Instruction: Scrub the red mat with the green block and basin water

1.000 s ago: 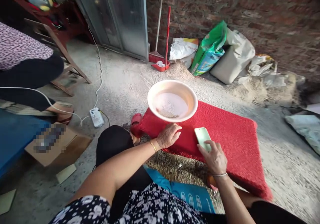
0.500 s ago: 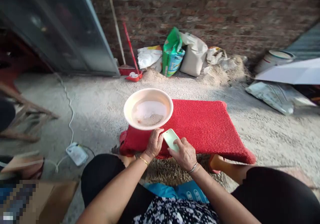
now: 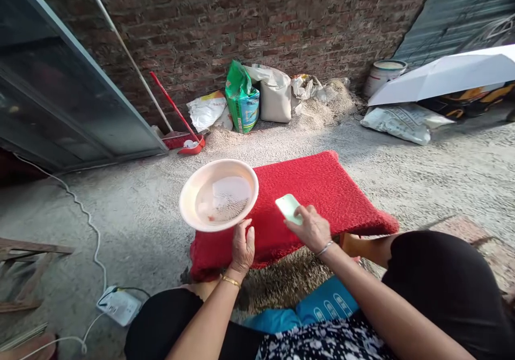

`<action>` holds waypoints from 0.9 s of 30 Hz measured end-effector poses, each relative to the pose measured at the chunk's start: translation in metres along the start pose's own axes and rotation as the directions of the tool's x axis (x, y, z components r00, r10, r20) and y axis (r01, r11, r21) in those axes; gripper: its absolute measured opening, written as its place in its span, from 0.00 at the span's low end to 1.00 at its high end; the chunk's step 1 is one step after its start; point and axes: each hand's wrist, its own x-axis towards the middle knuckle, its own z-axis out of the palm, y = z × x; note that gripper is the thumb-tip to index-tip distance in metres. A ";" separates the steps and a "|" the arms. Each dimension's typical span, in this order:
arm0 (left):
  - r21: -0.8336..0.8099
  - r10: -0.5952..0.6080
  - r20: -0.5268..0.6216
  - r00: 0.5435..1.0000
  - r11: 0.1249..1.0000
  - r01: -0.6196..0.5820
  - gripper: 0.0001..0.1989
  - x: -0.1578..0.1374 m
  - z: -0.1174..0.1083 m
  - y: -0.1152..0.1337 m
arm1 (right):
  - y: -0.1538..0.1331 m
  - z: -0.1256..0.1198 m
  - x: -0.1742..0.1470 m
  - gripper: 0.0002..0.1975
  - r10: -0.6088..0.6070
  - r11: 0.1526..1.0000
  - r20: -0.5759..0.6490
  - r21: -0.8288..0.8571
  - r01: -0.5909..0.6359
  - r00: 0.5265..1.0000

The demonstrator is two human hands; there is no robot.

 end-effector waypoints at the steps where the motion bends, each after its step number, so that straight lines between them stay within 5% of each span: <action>1: 0.002 0.001 0.000 1.000 1.000 -0.001 0.12 0.000 -0.001 0.000 | -0.018 0.007 -0.001 0.20 -0.058 0.998 0.018 0.022 0.057 0.998; 4: 0.003 -0.002 0.004 1.000 1.000 0.002 0.12 -0.001 -0.001 -0.001 | -0.056 0.024 -0.004 0.19 -0.217 0.976 0.068 0.039 0.215 0.974; 6: -0.002 -0.012 0.006 1.000 1.000 0.012 0.12 -0.002 -0.001 -0.001 | -0.057 0.027 -0.003 0.18 -0.267 0.963 0.090 0.003 0.268 0.959; 12: -0.023 0.002 -0.013 1.000 1.000 -0.003 0.11 -0.002 -0.002 0.002 | 0.017 0.003 0.016 0.20 -0.007 0.991 0.067 -0.132 0.015 0.998; 15: -0.017 0.064 -0.026 0.998 0.998 -0.064 0.11 -0.001 -0.008 0.010 | 0.026 -0.006 0.011 0.20 0.040 0.993 0.040 -0.116 -0.035 0.998; 18: -0.010 0.190 0.013 0.982 0.982 -0.190 0.13 -0.001 -0.019 0.023 | -0.007 0.002 -0.011 0.19 -0.120 0.991 0.069 -0.055 0.124 0.990; 22: -0.007 0.382 0.082 0.921 0.924 -0.382 0.14 0.000 -0.030 0.041 | -0.060 0.025 -0.036 0.11 -0.414 0.910 0.073 0.023 0.414 0.907; 24: 0.024 0.379 0.083 0.922 0.924 -0.382 0.13 0.001 -0.031 0.045 | -0.062 0.032 -0.036 0.09 -0.481 0.877 0.052 0.043 0.479 0.875; 27: 0.049 0.366 0.092 0.926 0.927 -0.371 0.12 0.002 -0.027 0.046 | -0.029 0.031 -0.024 0.13 -0.415 0.909 0.033 0.050 0.413 0.909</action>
